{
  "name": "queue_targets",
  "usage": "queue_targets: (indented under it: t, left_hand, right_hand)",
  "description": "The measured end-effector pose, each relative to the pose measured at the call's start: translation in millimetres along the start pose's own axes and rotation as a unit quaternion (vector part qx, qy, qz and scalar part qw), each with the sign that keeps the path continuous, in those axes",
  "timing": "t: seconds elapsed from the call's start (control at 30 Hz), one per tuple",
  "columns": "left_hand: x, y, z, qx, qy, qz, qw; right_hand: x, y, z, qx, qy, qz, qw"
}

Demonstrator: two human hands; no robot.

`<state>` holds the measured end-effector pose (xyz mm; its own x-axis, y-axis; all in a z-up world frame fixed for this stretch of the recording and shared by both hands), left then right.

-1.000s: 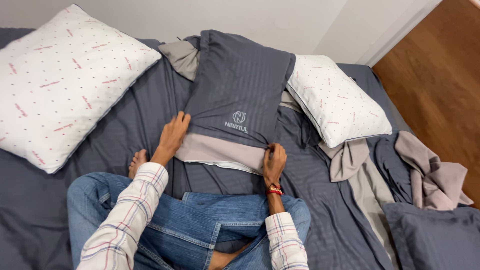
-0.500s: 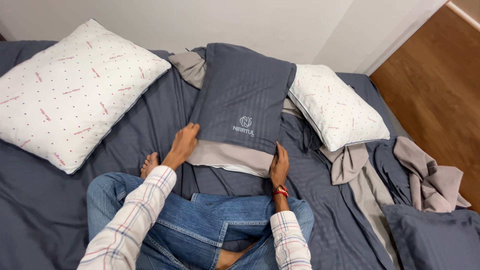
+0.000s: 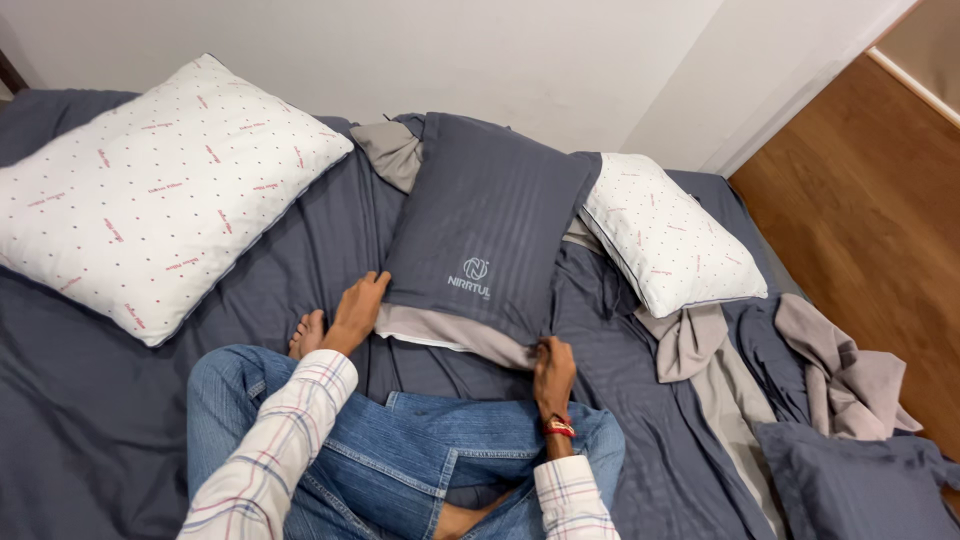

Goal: The person sits on a bed and inserts a pillow into a dark blue pillowcase. They align the corners, pull the fabric over the pillow, and smooth the surface to fit the case properly.

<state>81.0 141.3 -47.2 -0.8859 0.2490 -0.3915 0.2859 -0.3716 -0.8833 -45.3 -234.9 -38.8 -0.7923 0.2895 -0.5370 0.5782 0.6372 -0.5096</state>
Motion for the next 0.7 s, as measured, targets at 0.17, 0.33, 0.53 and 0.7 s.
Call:
queue_targets:
  t: [0.17, 0.33, 0.53, 0.7]
  left_hand:
    - [27.3, -33.8, 39.7, 0.090, 0.098, 0.011, 0.991]
    - [51.5, -21.2, 29.7, 0.048, 0.093, -0.027, 0.994]
    - [54.5, -22.5, 38.5, 0.074, 0.100, -0.037, 0.992]
    - [60.9, -56.7, 40.8, 0.122, 0.046, -0.048, 0.990]
  right_hand:
    - [-2.8, 2.4, 38.0, 0.063, 0.062, 0.009, 0.996]
    - [1.4, -1.3, 29.5, 0.044, 0.085, 0.010, 0.995]
    - [1.4, -10.3, 27.0, -0.003, 0.076, 0.039, 0.996]
    - [-1.5, -5.8, 21.6, 0.021, 0.137, 0.020, 0.990]
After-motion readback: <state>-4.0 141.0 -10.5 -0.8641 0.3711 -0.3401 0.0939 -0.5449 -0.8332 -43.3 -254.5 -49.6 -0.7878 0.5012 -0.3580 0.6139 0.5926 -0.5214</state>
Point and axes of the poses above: each hand's wrist, its own x-axis away from the middle knuckle, its own y-axis out of the palm, z = x × y, the point moved 7 cm from there along -x, towards the middle knuckle, and after that the axes turned 9 degrees about -x, right-handed, at the moved point
